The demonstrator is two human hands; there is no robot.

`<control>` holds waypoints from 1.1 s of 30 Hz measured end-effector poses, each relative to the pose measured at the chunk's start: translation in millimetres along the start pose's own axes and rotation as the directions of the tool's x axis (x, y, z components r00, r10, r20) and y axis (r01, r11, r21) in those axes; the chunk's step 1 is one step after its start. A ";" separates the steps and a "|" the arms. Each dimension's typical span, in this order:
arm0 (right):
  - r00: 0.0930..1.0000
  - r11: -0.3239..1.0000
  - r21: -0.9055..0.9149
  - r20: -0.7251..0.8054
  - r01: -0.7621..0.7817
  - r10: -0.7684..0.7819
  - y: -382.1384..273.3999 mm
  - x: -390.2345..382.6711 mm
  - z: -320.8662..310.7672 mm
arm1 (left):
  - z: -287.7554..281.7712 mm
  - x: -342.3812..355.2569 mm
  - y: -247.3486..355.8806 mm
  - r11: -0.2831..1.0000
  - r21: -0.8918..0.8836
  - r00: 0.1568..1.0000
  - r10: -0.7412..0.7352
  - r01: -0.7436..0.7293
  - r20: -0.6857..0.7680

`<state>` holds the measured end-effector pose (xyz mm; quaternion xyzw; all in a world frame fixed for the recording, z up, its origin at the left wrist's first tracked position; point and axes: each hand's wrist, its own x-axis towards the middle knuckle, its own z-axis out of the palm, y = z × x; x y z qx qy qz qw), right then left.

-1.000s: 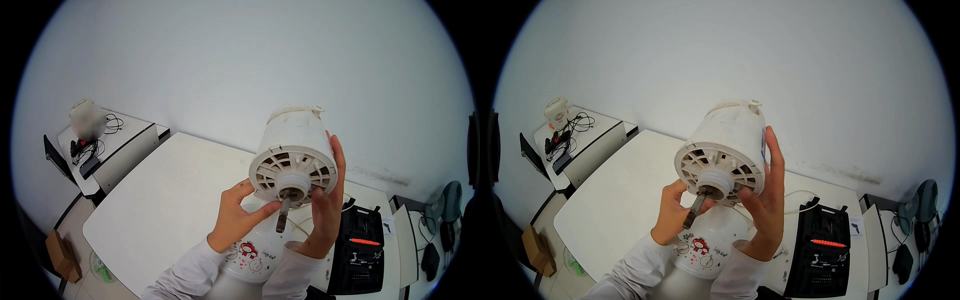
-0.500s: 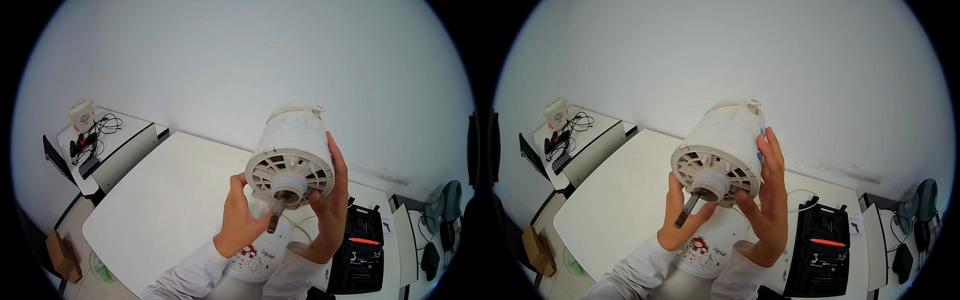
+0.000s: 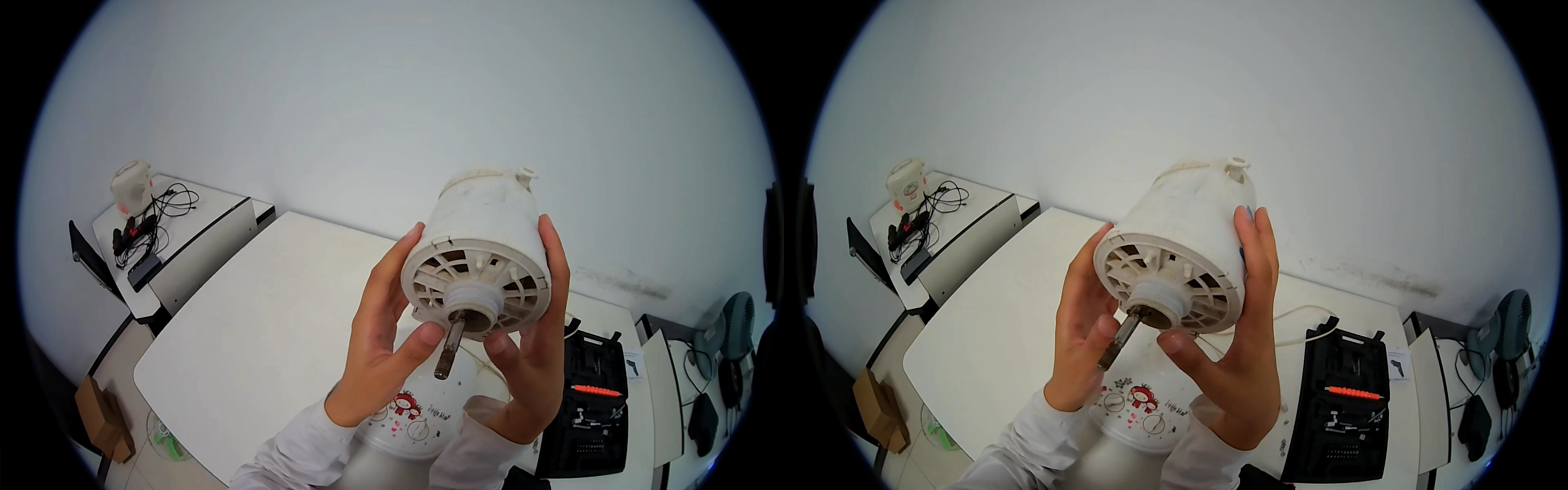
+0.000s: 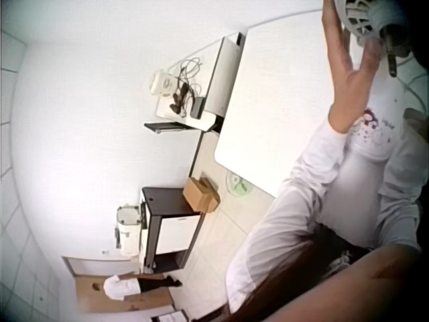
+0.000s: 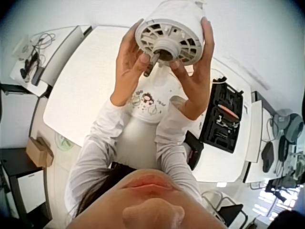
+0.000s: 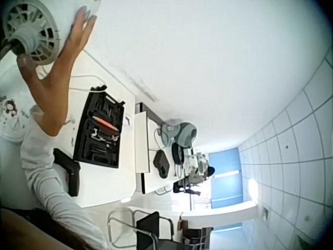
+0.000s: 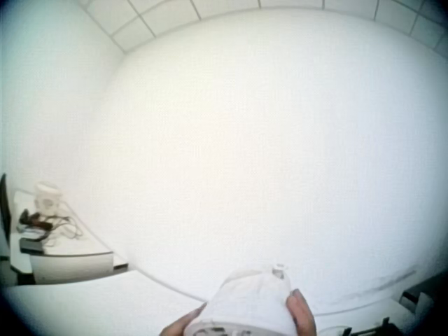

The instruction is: The person disassembles a white electric fan by removing the motor housing and detaching the motor from the stand. They repeatedly spray lubricant into the motor shaft and rotate the shaft by hand to distribute the lubricant. The person reassembles the motor housing and stand, then continues to rotate the shaft to test movement.

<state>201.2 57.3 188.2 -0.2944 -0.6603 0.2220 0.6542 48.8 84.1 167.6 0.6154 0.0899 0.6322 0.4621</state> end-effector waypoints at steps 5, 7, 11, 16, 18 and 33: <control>1.000 0.993 0.114 0.002 0.017 -0.017 -3.0 2.9 10.9 | 2.4 8.3 -6.3 0.991 -0.112 0.997 0.078 -0.078 -0.005; 1.000 0.996 0.085 -0.013 0.003 -0.002 -9.5 3.8 14.6 | 5.4 9.7 -0.2 0.981 -0.191 1.000 0.011 -0.009 0.007; 0.996 1.000 0.003 -0.083 -0.028 0.028 -10.0 3.5 17.4 | 10.5 9.3 5.9 0.955 -0.290 0.998 -0.067 0.065 0.003; 0.994 0.999 0.030 -0.108 0.015 -0.012 -9.9 3.3 16.1 | 11.8 10.4 3.2 0.960 -0.273 0.998 -0.059 0.052 -0.016; 0.994 0.999 0.040 -0.110 0.008 -0.004 -10.7 3.7 16.7 | 10.9 10.7 0.0 0.966 -0.259 0.999 -0.028 0.022 -0.018; 0.980 0.972 -0.209 -0.146 0.105 -0.137 -3.7 5.2 12.5 | 6.6 8.9 3.7 0.995 -0.088 0.999 0.037 -0.036 0.003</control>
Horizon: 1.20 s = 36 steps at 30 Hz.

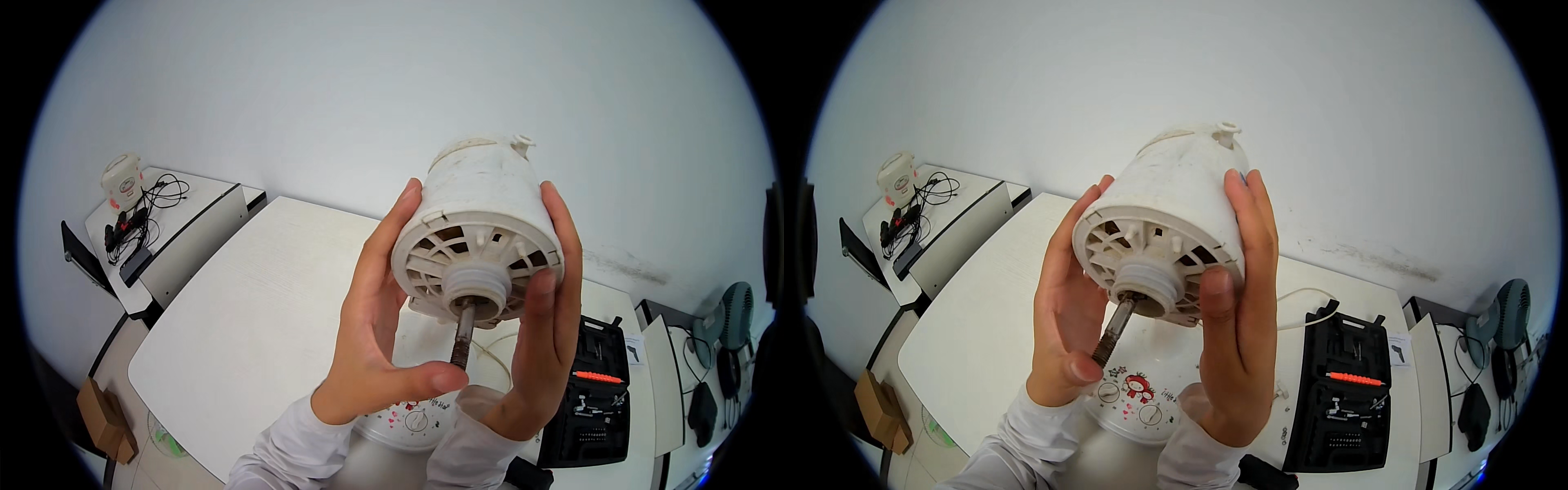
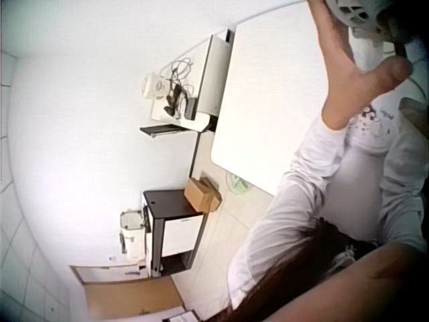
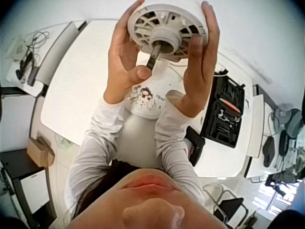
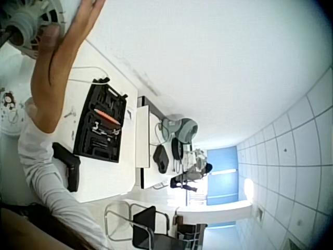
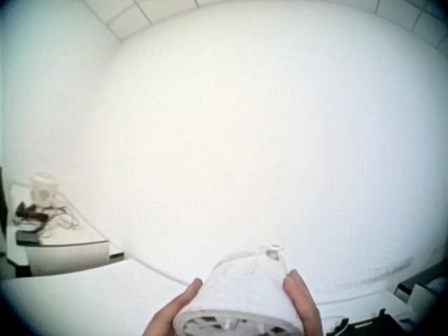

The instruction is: The person disassembles a white electric fan by removing the motor housing and detaching the motor from the stand. They repeatedly spray lubricant into the motor shaft and rotate the shaft by hand to distribute the lubricant. The person reassembles the motor housing and stand, then continues to rotate the shaft to test movement.

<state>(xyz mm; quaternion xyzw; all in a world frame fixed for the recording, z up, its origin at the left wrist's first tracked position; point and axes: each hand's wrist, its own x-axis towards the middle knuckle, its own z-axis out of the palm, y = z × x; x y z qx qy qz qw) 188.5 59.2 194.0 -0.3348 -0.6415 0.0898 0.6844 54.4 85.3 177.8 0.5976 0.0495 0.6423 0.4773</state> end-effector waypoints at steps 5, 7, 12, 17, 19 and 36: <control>0.997 0.997 -0.064 -0.058 0.053 -0.056 1.0 0.9 4.9 | 1.6 -0.6 3.4 1.000 -0.022 0.999 -0.019 0.018 -0.026; 0.997 0.993 -0.101 -0.048 0.058 -0.063 0.3 0.9 3.3 | 0.9 -0.8 1.9 1.000 -0.018 1.000 0.000 -0.001 -0.024; 0.998 0.996 -0.080 -0.043 0.035 -0.038 -3.2 0.2 3.5 | 0.6 -0.4 0.9 0.999 -0.035 0.999 0.018 -0.019 -0.031; 0.995 0.988 -0.142 -0.065 0.064 -0.074 -2.5 0.7 6.0 | -3.2 -0.7 -2.0 0.998 0.007 0.998 0.064 -0.064 -0.003; 0.996 0.987 -0.148 -0.059 0.062 -0.072 -3.2 0.7 5.8 | -3.2 -0.7 -0.3 0.999 0.013 0.999 0.049 -0.049 -0.009; 0.997 0.987 -0.145 -0.038 -0.076 0.071 9.6 63.2 -21.1 | -4.1 -3.4 4.3 0.998 -0.050 0.999 -0.032 0.032 0.013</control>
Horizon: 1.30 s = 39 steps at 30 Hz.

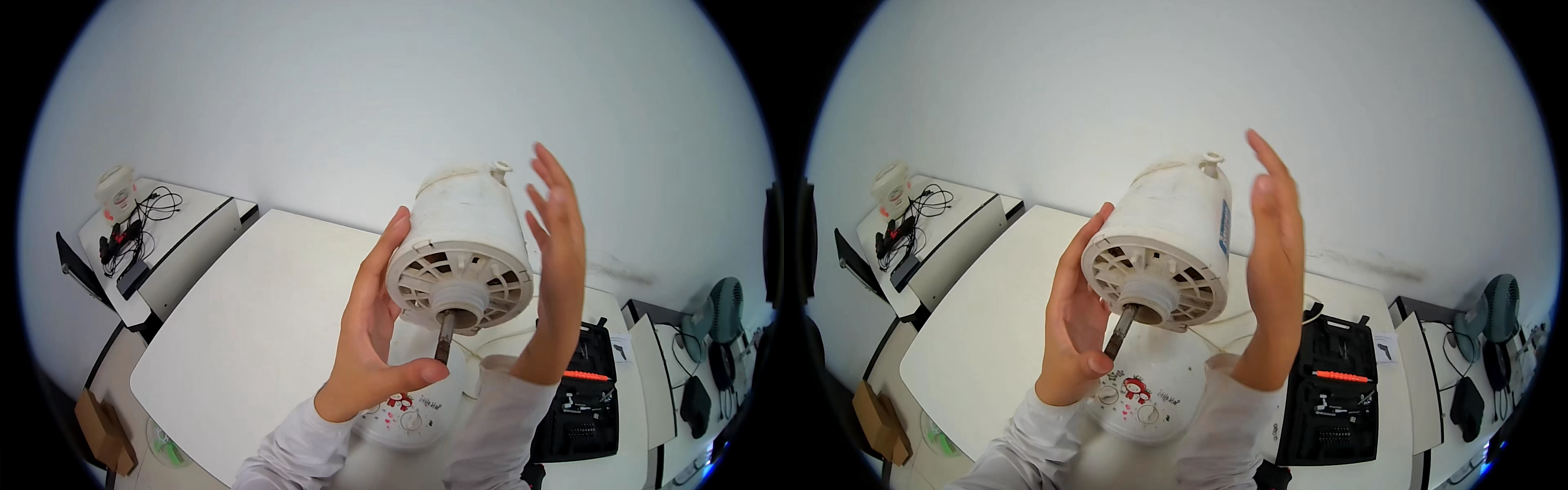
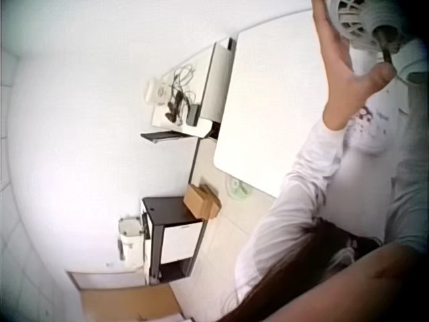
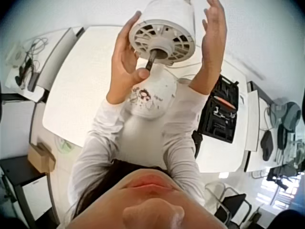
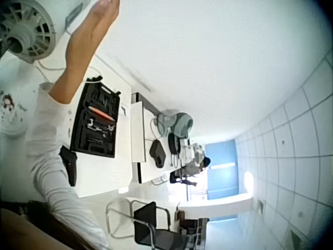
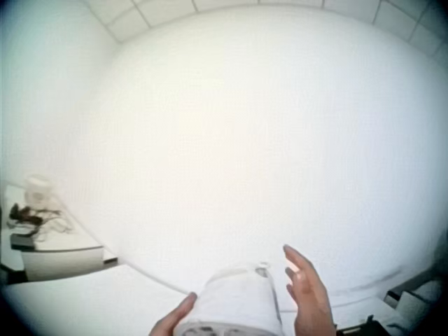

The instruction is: The person disassembles a white electric fan by removing the motor housing and detaching the motor from the stand. They repeatedly spray lubricant into the motor shaft and rotate the shaft by hand to distribute the lubricant. The person reassembles the motor housing and stand, then continues to rotate the shaft to test movement.

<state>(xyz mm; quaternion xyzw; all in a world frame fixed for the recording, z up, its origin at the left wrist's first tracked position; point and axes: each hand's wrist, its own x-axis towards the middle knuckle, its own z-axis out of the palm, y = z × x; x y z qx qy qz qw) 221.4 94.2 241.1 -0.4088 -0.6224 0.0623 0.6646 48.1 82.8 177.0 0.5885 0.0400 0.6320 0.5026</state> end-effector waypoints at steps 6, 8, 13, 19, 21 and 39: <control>0.982 0.930 0.341 0.167 -0.140 0.087 8.1 8.0 14.2 | 5.0 -0.1 1.1 0.991 -0.109 0.997 -0.082 0.082 0.009; 0.987 0.942 0.316 0.141 -0.115 0.074 13.4 8.3 13.0 | 4.8 0.4 -1.9 0.994 -0.082 0.997 -0.073 0.075 0.026; 0.995 0.888 0.453 0.099 -0.075 0.034 20.8 8.3 20.1 | 3.5 0.9 -2.3 0.999 -0.025 0.998 -0.045 0.046 0.035; 0.993 0.901 0.427 0.115 -0.079 0.032 17.9 12.7 19.0 | 4.2 1.8 -1.4 0.998 -0.025 0.997 -0.059 0.060 0.042; 0.995 0.895 0.442 0.100 -0.055 0.012 19.0 11.3 21.2 | 3.2 -0.2 -1.4 0.998 -0.023 0.997 -0.057 0.058 0.043; 0.925 0.912 0.335 0.364 -0.238 0.108 27.7 4.0 6.9 | -13.5 12.6 -21.9 0.982 -0.029 0.982 -0.189 0.188 -0.019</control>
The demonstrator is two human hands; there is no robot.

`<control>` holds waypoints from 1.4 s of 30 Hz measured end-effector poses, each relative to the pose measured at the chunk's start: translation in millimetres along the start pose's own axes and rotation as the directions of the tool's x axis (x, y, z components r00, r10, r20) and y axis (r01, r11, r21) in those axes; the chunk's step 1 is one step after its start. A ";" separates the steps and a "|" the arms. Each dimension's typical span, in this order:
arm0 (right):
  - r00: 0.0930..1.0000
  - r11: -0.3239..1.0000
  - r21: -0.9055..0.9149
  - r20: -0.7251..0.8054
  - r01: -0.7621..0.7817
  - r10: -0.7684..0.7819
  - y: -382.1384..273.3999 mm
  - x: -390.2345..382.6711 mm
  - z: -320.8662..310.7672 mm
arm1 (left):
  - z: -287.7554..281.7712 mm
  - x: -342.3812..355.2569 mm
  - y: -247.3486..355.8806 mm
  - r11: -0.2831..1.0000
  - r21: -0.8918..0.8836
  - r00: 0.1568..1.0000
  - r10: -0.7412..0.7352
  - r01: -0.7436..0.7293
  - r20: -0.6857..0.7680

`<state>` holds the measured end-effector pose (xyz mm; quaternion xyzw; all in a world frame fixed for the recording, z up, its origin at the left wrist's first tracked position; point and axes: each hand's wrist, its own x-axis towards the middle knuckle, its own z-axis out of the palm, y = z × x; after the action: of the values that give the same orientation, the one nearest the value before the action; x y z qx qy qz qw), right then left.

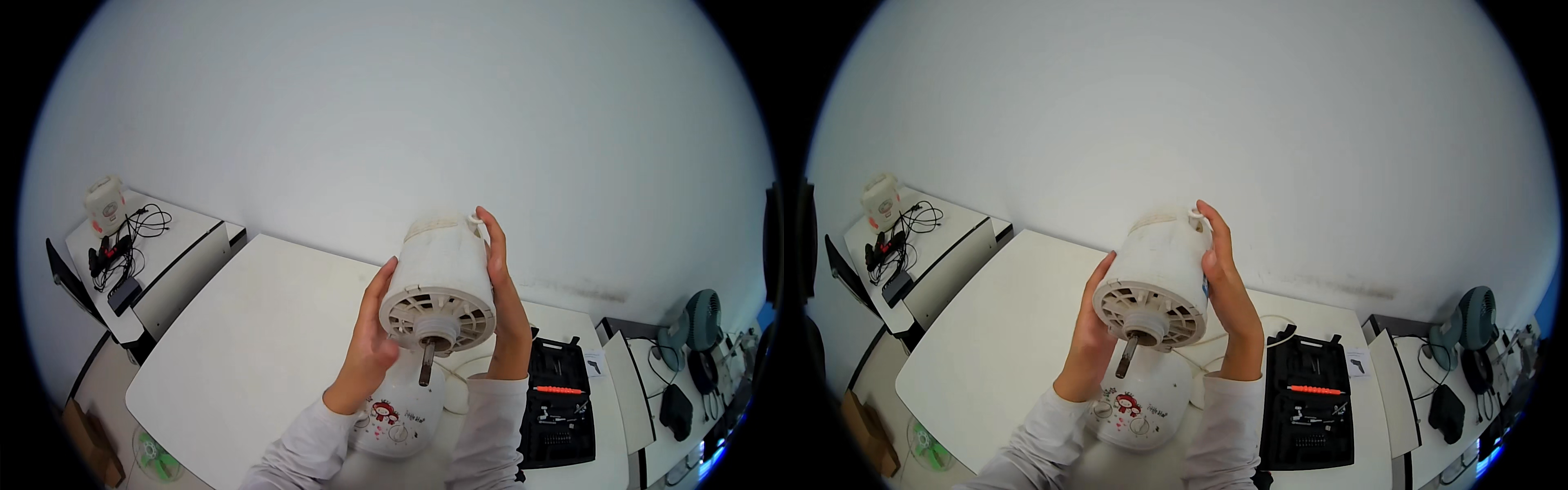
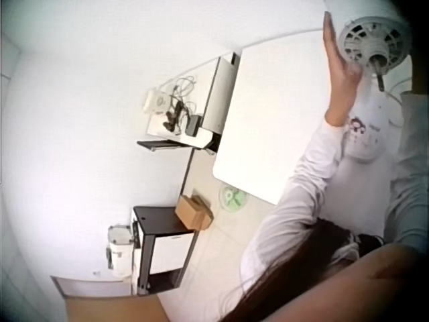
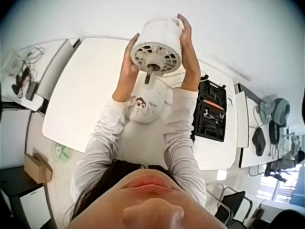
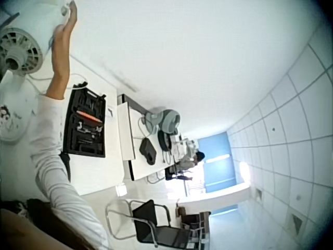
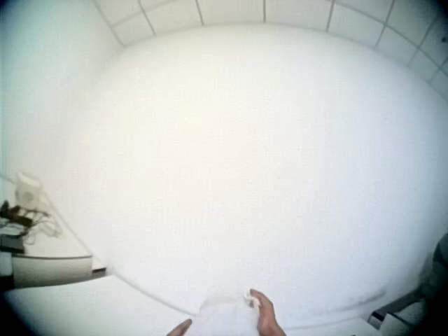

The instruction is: The person disassembles a white electric fan by removing the motor housing and detaching the motor from the stand. They repeatedly spray lubricant into the motor shaft and rotate the shaft by hand to distribute the lubricant. The person reassembles the motor housing and stand, then continues to rotate the shaft to test movement.

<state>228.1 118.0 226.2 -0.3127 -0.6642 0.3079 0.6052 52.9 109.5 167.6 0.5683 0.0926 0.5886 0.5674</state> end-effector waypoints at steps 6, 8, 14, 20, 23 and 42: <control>0.999 0.998 -0.014 -0.010 0.054 -0.054 2.0 2.6 -5.3 | 5.9 10.9 -11.5 1.000 0.016 1.000 0.022 -0.022 0.016; 0.993 0.993 -0.030 -0.034 0.110 -0.111 6.4 8.7 -2.8 | -0.5 16.0 -14.5 0.999 -0.038 0.999 0.011 -0.009 0.046; 0.983 0.984 0.002 -0.050 0.177 -0.177 21.2 14.3 -1.7 | -8.8 30.9 -29.8 0.998 -0.068 0.987 -0.003 0.014 0.160; 0.986 0.989 0.071 -0.111 0.130 -0.122 27.9 16.5 0.0 | -3.0 36.2 -32.3 0.991 -0.136 0.995 0.013 0.001 0.103; 0.987 0.985 0.105 -0.096 0.136 -0.126 18.4 14.5 4.1 | -4.3 40.4 -38.7 0.985 -0.151 0.993 0.095 -0.084 0.068; 0.970 0.975 0.012 -0.101 0.222 -0.220 59.5 43.3 -17.7 | -15.2 40.8 -49.2 0.981 -0.028 0.978 0.194 -0.192 0.075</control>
<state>245.1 189.3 207.3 -0.2447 -0.6604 0.2304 0.6715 80.7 165.9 148.4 0.5910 0.0089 0.6194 0.5167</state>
